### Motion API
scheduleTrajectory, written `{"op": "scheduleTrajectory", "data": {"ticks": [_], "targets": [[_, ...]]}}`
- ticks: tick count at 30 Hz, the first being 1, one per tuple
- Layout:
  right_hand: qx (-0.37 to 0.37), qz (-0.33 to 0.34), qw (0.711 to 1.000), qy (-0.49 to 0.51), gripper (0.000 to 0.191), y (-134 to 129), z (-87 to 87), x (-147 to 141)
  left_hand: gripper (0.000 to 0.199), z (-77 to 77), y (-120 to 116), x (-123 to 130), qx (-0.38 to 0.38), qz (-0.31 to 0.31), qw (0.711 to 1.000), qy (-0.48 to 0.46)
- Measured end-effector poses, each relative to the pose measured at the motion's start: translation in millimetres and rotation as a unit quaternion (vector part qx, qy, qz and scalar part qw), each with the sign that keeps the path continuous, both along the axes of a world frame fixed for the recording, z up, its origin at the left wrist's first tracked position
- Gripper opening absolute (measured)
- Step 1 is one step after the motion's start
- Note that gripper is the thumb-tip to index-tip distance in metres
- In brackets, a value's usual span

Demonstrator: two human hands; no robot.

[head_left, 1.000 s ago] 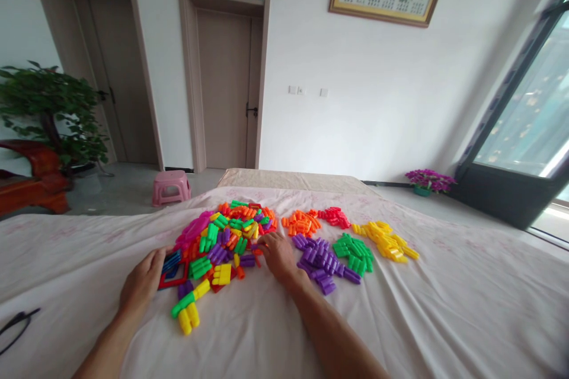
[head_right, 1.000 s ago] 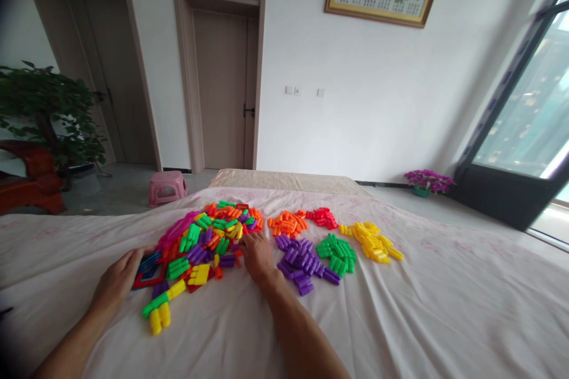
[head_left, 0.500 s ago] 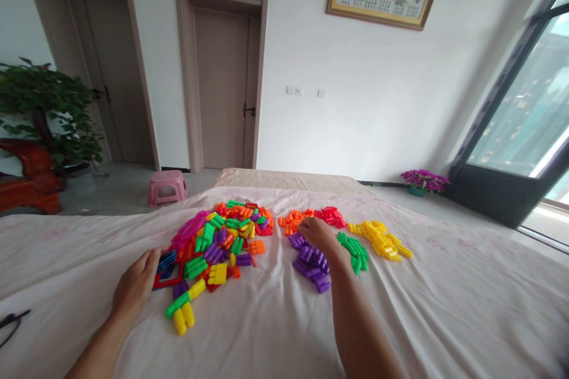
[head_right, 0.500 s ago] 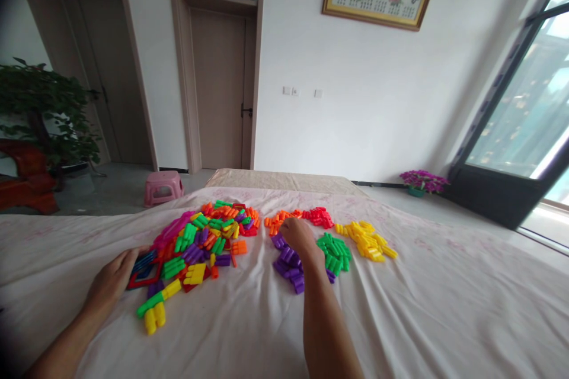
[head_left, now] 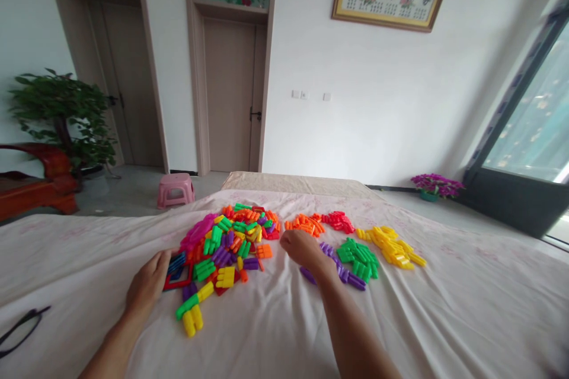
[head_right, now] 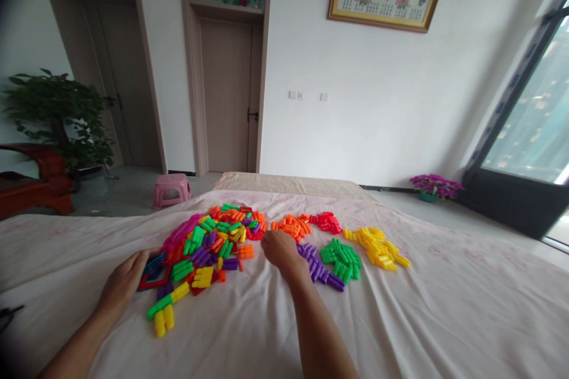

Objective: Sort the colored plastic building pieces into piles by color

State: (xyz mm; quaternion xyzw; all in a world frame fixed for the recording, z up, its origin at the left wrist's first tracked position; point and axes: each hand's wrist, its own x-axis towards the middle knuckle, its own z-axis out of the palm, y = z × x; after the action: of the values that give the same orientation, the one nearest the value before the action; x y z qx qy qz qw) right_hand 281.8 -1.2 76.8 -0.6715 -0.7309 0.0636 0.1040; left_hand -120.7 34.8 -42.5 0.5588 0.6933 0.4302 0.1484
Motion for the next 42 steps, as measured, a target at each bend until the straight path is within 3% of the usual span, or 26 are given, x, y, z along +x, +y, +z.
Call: {"op": "scheduleTrajectory", "data": {"ticks": [7, 10, 20, 28, 32, 37, 42], "targets": [[0.067, 0.081, 0.994, 0.037, 0.045, 7.6, -71.3, -48.4, 0.046, 2.6, -1.2, 0.0, -0.041, -0.019, 0.996, -0.075], [0.095, 0.076, 0.992, 0.044, 0.042, 8.6, -86.6, -51.3, 0.047, 6.6, -3.9, 2.2, -0.041, -0.018, 0.997, -0.069], [0.108, 0.032, 0.993, -0.023, 0.029, 7.1, -80.9, -57.0, 0.052, 10.9, -4.3, 4.3, -0.058, -0.011, 0.998, -0.035], [0.150, -0.020, 0.988, 0.021, 0.020, 13.9, -92.1, -56.0, 0.057, 9.3, -2.5, 3.2, -0.071, -0.014, 0.997, -0.021], [0.168, -0.032, 0.985, 0.031, 0.024, 13.7, -97.7, -55.1, 0.057, 12.8, -3.7, 5.1, -0.071, -0.008, 0.997, -0.018], [0.191, -0.015, 0.980, 0.058, 0.033, 12.5, -101.0, -51.8, 0.056, 15.7, -4.0, 5.8, -0.080, -0.008, 0.997, -0.011], [0.193, -0.007, 0.976, 0.098, 0.027, 13.5, -100.6, -49.5, 0.057, 15.9, -3.1, 4.3, -0.081, -0.018, 0.997, -0.010]]}}
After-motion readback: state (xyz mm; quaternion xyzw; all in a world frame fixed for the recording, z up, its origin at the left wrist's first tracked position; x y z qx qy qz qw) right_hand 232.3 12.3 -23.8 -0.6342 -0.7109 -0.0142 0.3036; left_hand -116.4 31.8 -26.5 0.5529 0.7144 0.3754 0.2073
